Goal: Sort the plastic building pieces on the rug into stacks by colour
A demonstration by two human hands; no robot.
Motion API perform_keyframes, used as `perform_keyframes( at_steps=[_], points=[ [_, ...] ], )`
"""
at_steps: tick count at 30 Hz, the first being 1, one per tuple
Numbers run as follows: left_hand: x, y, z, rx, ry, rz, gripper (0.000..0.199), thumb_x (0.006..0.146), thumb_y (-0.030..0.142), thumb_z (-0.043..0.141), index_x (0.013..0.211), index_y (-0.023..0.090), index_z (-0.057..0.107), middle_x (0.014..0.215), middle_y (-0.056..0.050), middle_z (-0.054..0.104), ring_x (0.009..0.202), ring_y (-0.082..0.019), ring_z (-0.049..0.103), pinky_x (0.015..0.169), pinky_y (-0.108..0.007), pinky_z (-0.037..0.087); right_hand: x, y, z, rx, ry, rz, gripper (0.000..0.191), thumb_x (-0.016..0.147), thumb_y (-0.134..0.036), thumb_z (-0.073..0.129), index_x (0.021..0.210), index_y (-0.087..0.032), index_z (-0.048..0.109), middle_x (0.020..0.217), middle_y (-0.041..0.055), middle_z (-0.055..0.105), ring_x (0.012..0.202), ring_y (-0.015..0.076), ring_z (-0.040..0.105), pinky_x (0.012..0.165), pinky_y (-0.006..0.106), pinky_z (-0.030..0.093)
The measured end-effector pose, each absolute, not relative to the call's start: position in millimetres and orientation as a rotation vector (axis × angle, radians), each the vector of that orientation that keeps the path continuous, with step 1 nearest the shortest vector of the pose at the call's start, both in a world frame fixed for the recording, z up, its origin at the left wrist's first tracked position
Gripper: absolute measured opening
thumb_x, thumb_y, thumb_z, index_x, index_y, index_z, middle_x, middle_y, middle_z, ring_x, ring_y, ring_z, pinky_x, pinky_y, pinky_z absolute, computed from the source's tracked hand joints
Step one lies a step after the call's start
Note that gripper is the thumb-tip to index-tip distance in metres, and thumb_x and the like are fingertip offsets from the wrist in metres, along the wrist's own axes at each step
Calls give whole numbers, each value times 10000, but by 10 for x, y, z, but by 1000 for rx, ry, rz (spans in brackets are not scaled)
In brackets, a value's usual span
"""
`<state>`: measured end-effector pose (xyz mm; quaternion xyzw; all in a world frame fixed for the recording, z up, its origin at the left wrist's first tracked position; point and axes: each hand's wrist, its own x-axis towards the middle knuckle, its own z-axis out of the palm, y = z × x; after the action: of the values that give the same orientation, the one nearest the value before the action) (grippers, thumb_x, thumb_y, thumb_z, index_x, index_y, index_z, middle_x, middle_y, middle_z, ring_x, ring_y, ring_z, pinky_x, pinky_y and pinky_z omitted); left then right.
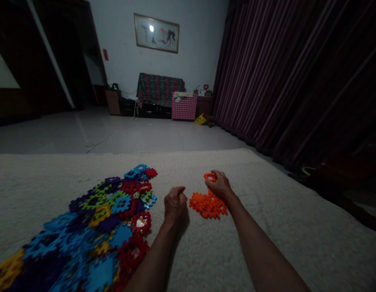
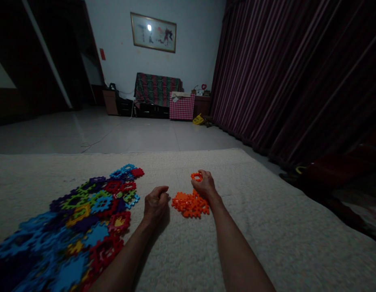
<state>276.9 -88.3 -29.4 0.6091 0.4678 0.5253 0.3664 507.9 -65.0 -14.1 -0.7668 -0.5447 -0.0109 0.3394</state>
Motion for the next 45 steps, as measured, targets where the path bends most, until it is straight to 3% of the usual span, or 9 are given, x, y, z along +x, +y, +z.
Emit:
perform_keyframes(
  at_steps=[12,17,20,24,27,30,37,42,45],
  points=[
    [2750,-947,-125,1522,1274,1340,340,712,150,490,924,130,756,924,-101,756,859,-209,706,834,-333,554,5060,-633,-137,-1926,-1515,-88,419,732,-222,637,1142,-136,652,1139,145,663,1088,257,610,994,366,468],
    [2746,-943,-130,1516,1273,1343,347,716,145,485,932,118,755,921,-104,756,832,-201,703,788,-310,555,4951,-704,76,-1858,-1529,-38,401,784,-253,605,1166,-139,650,1211,154,626,1125,259,581,993,381,458],
    [2748,-914,-172,1515,1267,1342,344,722,151,493,947,128,753,925,-96,755,825,-195,703,774,-301,558,4849,-796,253,-1839,-1729,244,353,815,-282,595,1139,-170,679,1093,105,675,957,204,630,874,330,497],
    [2755,-890,-209,1496,1253,1340,336,729,154,497,948,139,752,916,-90,755,824,-192,707,782,-302,562,4668,-952,464,-1848,-2070,604,258,733,-326,700,940,-175,734,845,37,701,737,150,614,676,252,468],
    [2756,-900,-194,1496,1259,1340,336,723,147,496,941,134,751,935,-97,754,858,-200,708,806,-312,562,4533,-1042,592,-1976,-2246,695,177,751,-308,663,820,-158,725,739,26,675,663,135,572,596,237,402],
    [2756,-909,-180,1501,1270,1335,341,716,141,496,943,132,751,941,-100,754,870,-204,708,814,-315,562,4457,-1070,661,-2018,-2230,772,172,750,-270,653,863,-160,721,753,27,684,637,127,567,559,227,379],
    [2760,-909,-200,1521,1275,1355,345,724,144,486,942,145,754,923,-93,759,858,-205,707,830,-327,559,4520,-1029,669,-1757,-2120,1033,159,733,-169,647,887,-172,684,898,45,696,780,138,609,705,237,462],
    [2745,-954,-93,1500,1316,1326,335,721,141,486,913,150,761,901,-83,758,845,-194,705,831,-308,554,4657,-998,645,-1540,-1952,1289,161,693,-229,674,847,-185,665,879,15,675,795,140,596,737,266,470],
    [2740,-968,-45,1471,1332,1324,339,718,135,485,916,141,760,901,-88,758,843,-197,704,834,-313,551,4694,-956,635,-1418,-1828,1251,192,699,-309,688,840,-183,652,872,22,669,794,149,601,764,296,476]
  ],
)
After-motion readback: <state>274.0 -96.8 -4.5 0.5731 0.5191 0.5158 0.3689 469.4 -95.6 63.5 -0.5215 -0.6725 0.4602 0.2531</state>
